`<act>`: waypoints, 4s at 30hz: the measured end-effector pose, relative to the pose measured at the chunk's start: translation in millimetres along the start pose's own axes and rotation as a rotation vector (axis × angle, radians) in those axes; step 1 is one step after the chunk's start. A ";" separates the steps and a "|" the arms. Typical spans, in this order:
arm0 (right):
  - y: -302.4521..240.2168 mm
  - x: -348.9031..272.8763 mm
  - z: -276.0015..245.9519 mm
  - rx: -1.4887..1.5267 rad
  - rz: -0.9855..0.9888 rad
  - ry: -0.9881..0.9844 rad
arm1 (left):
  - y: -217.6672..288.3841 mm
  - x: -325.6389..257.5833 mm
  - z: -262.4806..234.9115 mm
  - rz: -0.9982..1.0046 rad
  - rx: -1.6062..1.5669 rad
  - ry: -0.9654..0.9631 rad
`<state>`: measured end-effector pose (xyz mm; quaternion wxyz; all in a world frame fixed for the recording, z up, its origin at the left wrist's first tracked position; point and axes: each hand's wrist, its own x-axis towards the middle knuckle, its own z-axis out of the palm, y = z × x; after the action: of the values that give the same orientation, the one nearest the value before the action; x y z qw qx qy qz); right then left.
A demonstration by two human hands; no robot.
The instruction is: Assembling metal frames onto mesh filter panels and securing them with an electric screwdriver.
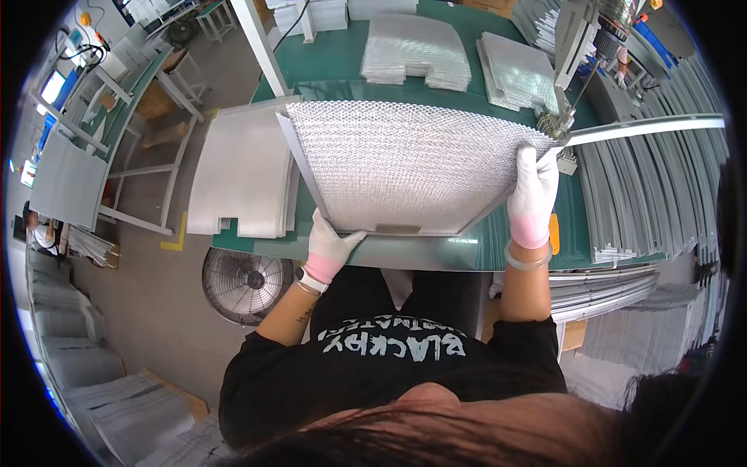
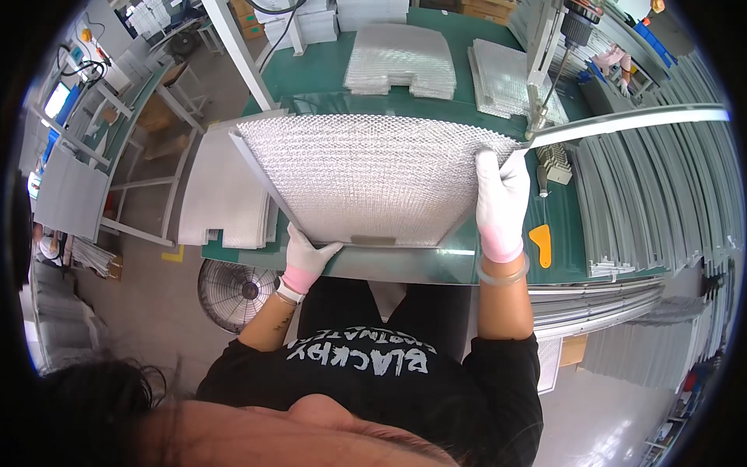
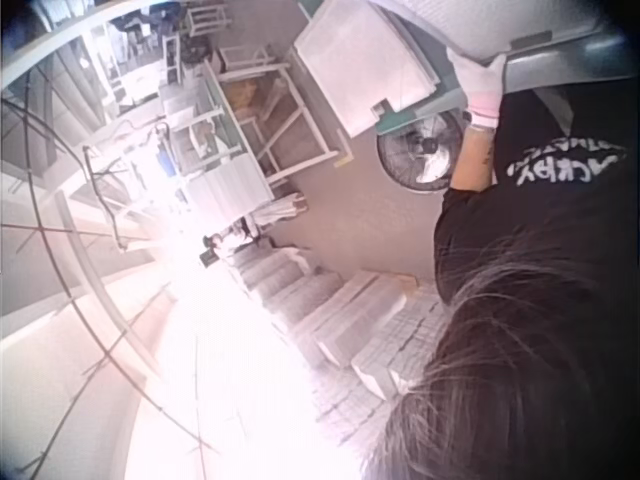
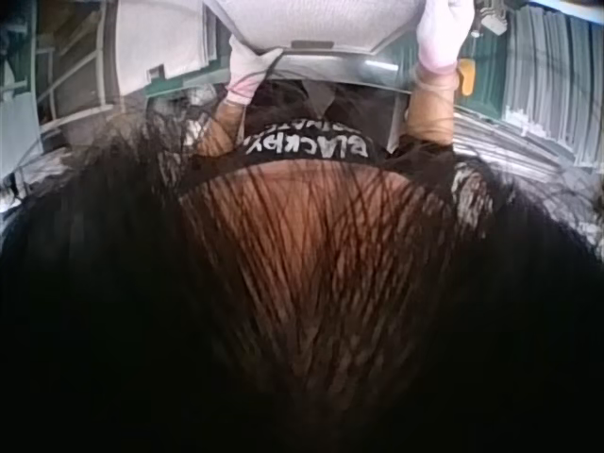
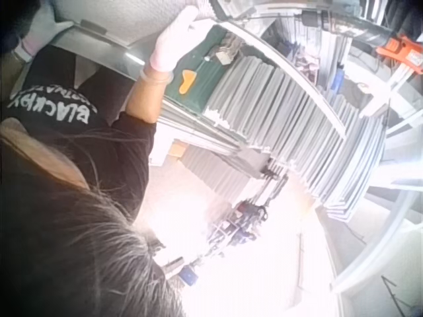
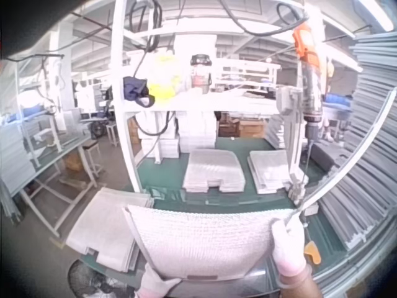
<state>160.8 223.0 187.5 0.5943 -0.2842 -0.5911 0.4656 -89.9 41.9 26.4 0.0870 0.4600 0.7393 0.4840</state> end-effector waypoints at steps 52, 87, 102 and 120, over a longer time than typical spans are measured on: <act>-161.4 51.7 -12.0 -0.763 -0.612 -0.999 | 108.7 78.7 -77.6 0.407 -0.663 0.217; -112.8 35.6 -34.1 -0.468 -0.548 -0.751 | 104.3 78.8 -71.4 0.410 -0.744 0.207; -150.0 46.2 -0.8 -0.825 -0.720 -1.125 | 134.9 79.8 -126.2 0.584 -0.497 -0.146; -143.1 54.4 59.6 -0.618 -0.705 -1.284 | 133.5 83.9 -82.6 0.609 -0.642 0.544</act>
<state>127.1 200.7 346.7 0.1440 0.0914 -0.9757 0.1377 -104.9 68.0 201.9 -0.1164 0.4618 0.3821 0.7920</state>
